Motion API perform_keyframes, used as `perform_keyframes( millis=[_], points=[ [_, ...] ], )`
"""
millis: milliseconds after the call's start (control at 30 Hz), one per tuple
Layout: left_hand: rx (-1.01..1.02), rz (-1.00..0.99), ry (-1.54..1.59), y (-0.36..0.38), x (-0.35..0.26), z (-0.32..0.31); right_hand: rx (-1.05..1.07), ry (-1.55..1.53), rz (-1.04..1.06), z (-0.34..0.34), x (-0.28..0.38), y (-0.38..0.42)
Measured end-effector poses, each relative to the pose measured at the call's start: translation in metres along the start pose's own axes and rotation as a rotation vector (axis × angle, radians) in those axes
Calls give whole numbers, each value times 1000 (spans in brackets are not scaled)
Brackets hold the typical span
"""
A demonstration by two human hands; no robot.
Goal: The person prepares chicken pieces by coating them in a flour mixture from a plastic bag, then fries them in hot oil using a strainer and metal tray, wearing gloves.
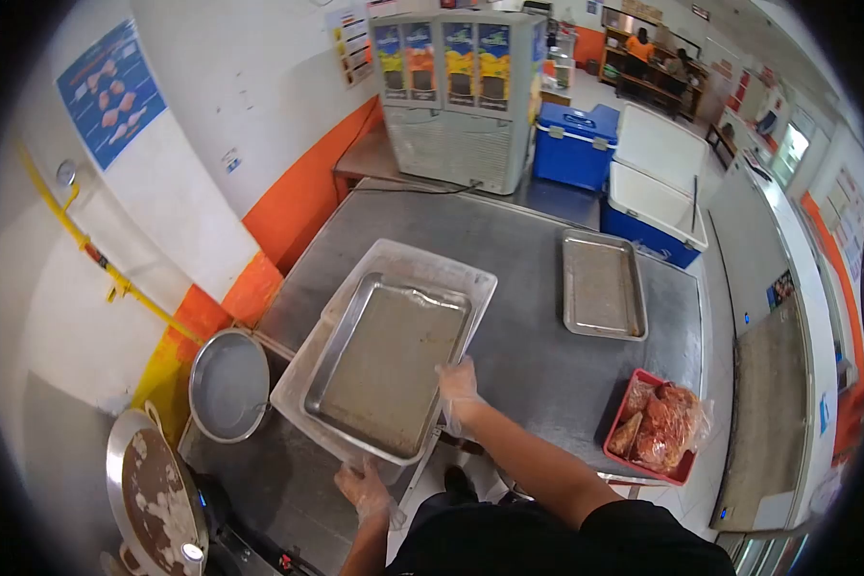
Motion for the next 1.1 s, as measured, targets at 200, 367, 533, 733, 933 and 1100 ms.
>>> perform_keyframes(
  millis=[200,367,533,733,933,1100],
  points=[
    [85,4,100,28,6,7,-1,-260,-170,53,11,65],
    [385,230,873,49,-10,-31,3,-257,-322,123,-6,73],
    [705,187,1236,93,-67,-77,104,-529,-443,192,-25,61],
    [900,321,1366,140,-109,-149,285,-575,-667,234,-68,46],
    [989,301,1288,155,-130,-178,366,-452,-657,269,-49,63],
    [1037,184,1140,153,-171,-187,261,-591,-522,322,-28,69]
  ],
)
Point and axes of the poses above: each hand's wrist, its own y-axis away from the middle knuckle, its own z-axis out of the back of the hand, x = y × z, the point moved 9 cm from there along -y, towards the middle knuckle, and after that the axes turned 15 degrees about -y, right-handed, at the moved point
